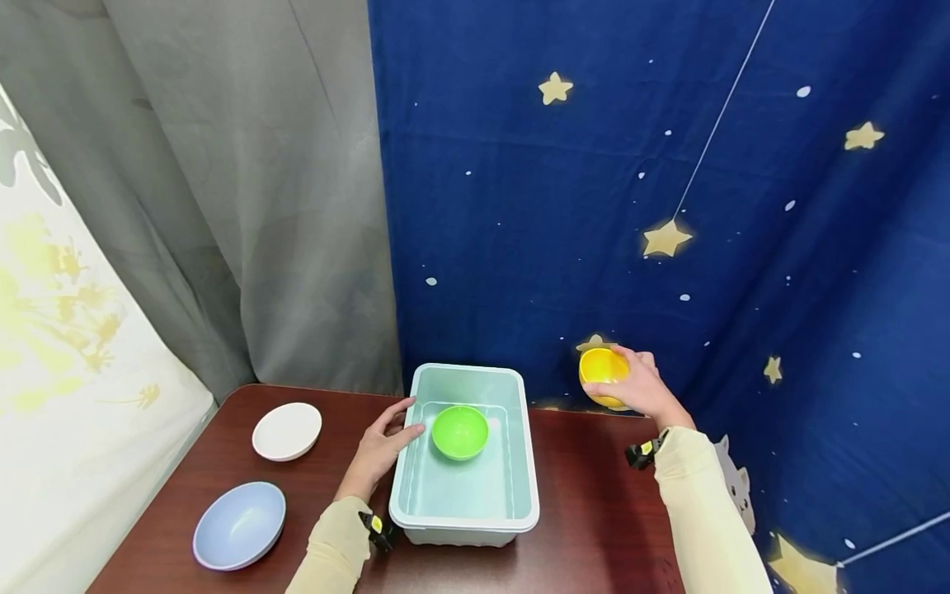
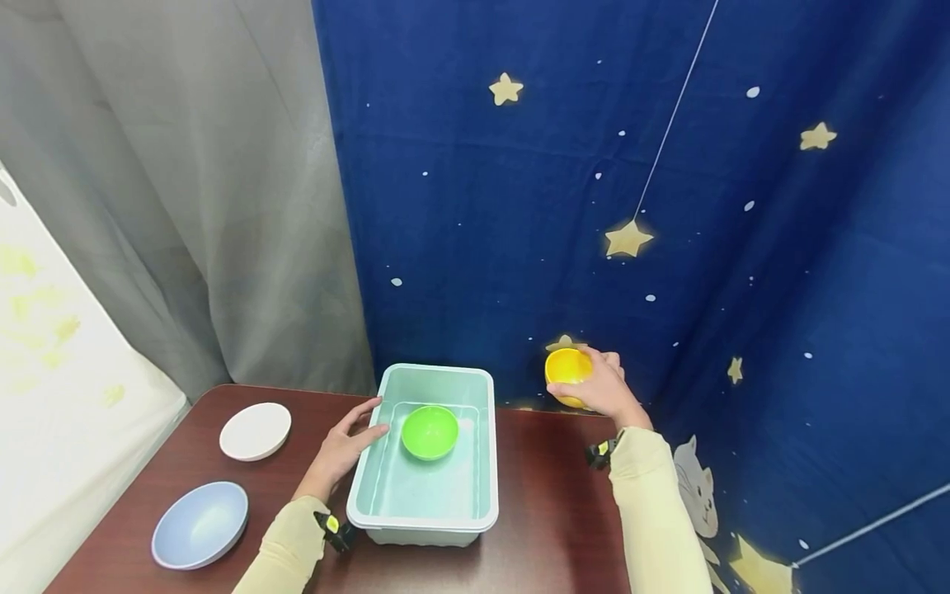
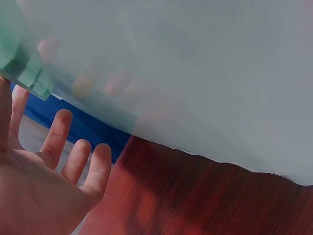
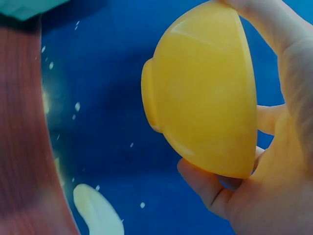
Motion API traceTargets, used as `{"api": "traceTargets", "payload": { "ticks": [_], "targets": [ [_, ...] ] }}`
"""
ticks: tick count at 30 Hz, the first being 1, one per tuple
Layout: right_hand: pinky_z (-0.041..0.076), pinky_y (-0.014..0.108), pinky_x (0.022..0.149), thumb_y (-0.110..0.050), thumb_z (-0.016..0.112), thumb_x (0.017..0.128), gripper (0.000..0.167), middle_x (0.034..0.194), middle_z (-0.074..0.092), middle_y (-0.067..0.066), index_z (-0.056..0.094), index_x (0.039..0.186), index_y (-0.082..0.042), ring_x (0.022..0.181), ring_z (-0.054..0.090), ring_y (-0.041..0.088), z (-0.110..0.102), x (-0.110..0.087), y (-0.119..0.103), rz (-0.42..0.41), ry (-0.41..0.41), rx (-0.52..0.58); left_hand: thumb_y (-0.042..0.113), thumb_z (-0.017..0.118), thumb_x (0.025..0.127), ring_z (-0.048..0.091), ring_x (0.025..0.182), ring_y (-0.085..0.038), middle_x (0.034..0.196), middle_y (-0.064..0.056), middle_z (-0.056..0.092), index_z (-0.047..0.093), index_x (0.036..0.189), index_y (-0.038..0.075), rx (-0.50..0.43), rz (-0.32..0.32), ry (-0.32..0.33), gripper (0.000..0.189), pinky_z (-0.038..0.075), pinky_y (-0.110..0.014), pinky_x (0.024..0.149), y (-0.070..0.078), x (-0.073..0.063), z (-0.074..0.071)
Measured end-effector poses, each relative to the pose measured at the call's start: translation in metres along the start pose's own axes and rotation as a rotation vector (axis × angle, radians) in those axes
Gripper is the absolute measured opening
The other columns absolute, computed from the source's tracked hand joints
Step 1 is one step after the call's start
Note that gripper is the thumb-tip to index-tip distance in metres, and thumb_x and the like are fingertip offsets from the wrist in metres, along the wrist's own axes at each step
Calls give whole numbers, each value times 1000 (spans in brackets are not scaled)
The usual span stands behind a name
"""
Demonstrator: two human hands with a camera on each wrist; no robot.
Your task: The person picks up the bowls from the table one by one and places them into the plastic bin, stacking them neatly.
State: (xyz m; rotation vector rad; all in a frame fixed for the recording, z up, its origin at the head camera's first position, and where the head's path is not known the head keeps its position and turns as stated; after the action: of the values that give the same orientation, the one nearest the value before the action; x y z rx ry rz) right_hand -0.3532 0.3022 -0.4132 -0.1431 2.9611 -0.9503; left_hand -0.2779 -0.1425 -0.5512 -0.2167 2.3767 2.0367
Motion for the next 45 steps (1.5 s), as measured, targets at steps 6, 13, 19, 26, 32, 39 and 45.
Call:
{"api": "traceTargets", "payload": {
  "ticks": [6, 13, 19, 26, 32, 39, 45],
  "targets": [
    [44, 49, 98, -65, 83, 71, 113, 143, 33, 21, 33, 158, -14, 123, 42, 35, 0, 2, -16, -35, -4, 17, 32, 75, 93, 61, 126, -28, 147, -16, 56, 54, 147, 30, 22, -11, 0, 58, 55, -32, 93, -2, 0, 0],
    [47, 48, 95, -67, 83, 70, 110, 143, 35, 17, 36, 157, -21, 122, 43, 32, -2, 5, -30, -52, -32, 28, 33, 76, 92, 61, 126, -27, 147, -15, 56, 54, 147, 31, 14, -10, -1, 59, 54, -31, 93, 0, 0, -1],
    [48, 47, 96, -68, 84, 69, 109, 142, 34, 15, 37, 156, -21, 121, 44, 32, -2, 8, -40, -66, -51, 36, 36, 77, 91, 60, 127, -29, 147, -16, 56, 54, 147, 31, 8, -2, -3, 60, 54, -33, 95, 0, 0, -1],
    [50, 40, 92, -67, 83, 70, 108, 139, 36, 15, 38, 156, -20, 119, 47, 33, 5, 5, -55, -85, -85, 32, 36, 77, 91, 60, 126, -27, 146, -13, 57, 55, 145, 34, 14, -31, 12, 59, 55, -38, 98, -6, 3, -1],
    [48, 44, 96, -64, 84, 71, 104, 140, 36, 13, 39, 155, -24, 121, 45, 33, 11, 4, -68, -91, -104, 60, 34, 77, 92, 60, 128, -28, 147, -14, 56, 55, 145, 34, 5, -25, 5, 58, 54, -40, 100, -5, 4, -1],
    [48, 43, 98, -61, 85, 72, 103, 140, 37, 13, 38, 157, -24, 121, 47, 33, 22, 5, -79, -112, -129, 72, 32, 76, 92, 59, 127, -27, 147, -14, 56, 55, 145, 35, -2, -23, -4, 56, 54, -38, 99, -3, 4, -1],
    [47, 46, 101, -59, 86, 71, 104, 140, 37, 12, 38, 157, -24, 121, 48, 32, 29, 6, -89, -113, -148, 101, 29, 74, 94, 60, 126, -28, 146, -16, 57, 55, 146, 32, 4, -15, 1, 56, 54, -35, 96, -5, 4, -1]
  ]
}}
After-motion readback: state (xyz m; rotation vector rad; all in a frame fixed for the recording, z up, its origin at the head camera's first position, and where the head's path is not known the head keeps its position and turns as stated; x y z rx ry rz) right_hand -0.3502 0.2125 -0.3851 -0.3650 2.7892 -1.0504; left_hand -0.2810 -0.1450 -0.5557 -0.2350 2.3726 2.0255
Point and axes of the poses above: each hand's wrist, its own x-axis towards the middle knuckle, its own z-axis out of the palm, y = z × x, the point moved 2 cm from there along x, towards the middle knuckle
